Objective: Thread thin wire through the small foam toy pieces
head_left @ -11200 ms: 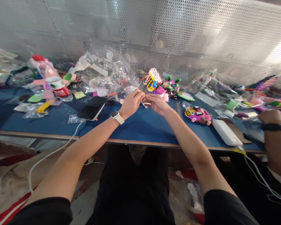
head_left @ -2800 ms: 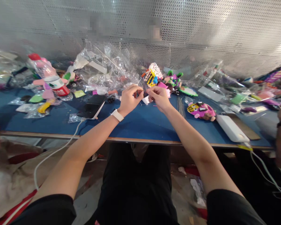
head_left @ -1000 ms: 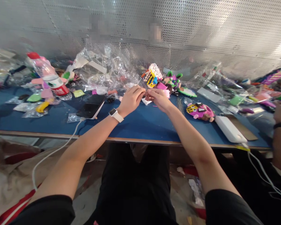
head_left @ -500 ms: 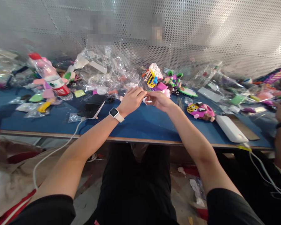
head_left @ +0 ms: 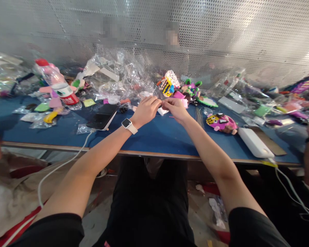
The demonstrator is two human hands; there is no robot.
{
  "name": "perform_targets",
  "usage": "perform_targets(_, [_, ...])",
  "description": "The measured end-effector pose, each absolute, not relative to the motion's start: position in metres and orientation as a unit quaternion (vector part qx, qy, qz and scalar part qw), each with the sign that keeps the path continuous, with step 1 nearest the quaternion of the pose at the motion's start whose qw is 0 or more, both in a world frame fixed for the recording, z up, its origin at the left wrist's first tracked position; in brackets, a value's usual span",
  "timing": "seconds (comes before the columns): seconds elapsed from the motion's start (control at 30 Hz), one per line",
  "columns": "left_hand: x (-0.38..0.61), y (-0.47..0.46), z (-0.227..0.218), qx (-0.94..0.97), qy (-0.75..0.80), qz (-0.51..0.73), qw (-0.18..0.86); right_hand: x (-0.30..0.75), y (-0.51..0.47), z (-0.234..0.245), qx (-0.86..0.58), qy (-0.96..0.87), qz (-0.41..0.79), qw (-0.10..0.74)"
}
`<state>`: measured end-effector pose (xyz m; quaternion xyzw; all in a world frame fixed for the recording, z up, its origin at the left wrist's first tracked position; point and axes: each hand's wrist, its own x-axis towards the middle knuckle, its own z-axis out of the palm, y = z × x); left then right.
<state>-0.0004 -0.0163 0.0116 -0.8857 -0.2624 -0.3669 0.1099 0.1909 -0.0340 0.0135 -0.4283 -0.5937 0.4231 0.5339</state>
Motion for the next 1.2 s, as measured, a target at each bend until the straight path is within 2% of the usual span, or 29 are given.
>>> perform_targets(0.3, [-0.002,-0.015,0.008,-0.891,-0.256,-0.343,0.149,0.202,-0.037,0.022,-0.428,-0.523,0.564,0.473])
perform_targets(0.4, [-0.002,-0.015,0.008,-0.894,-0.248,-0.334,0.167,0.205,-0.037,0.022,-0.432,-0.518,0.578,0.459])
perform_targets(0.57, [-0.002,-0.014,0.008,-0.893,-0.255,-0.328,0.172,0.201,-0.034,0.016,-0.431,-0.554,0.532,0.473])
perform_targets(0.83, [-0.002,-0.011,0.01,-0.886,-0.264,-0.366,0.11,0.189,-0.031,0.006,-0.419,-0.615,0.408,0.529])
perform_targets(1.2, [0.001,-0.013,0.01,-0.869,-0.268,-0.415,0.018,0.186,-0.037,0.006,-0.398,-0.619,0.398,0.548])
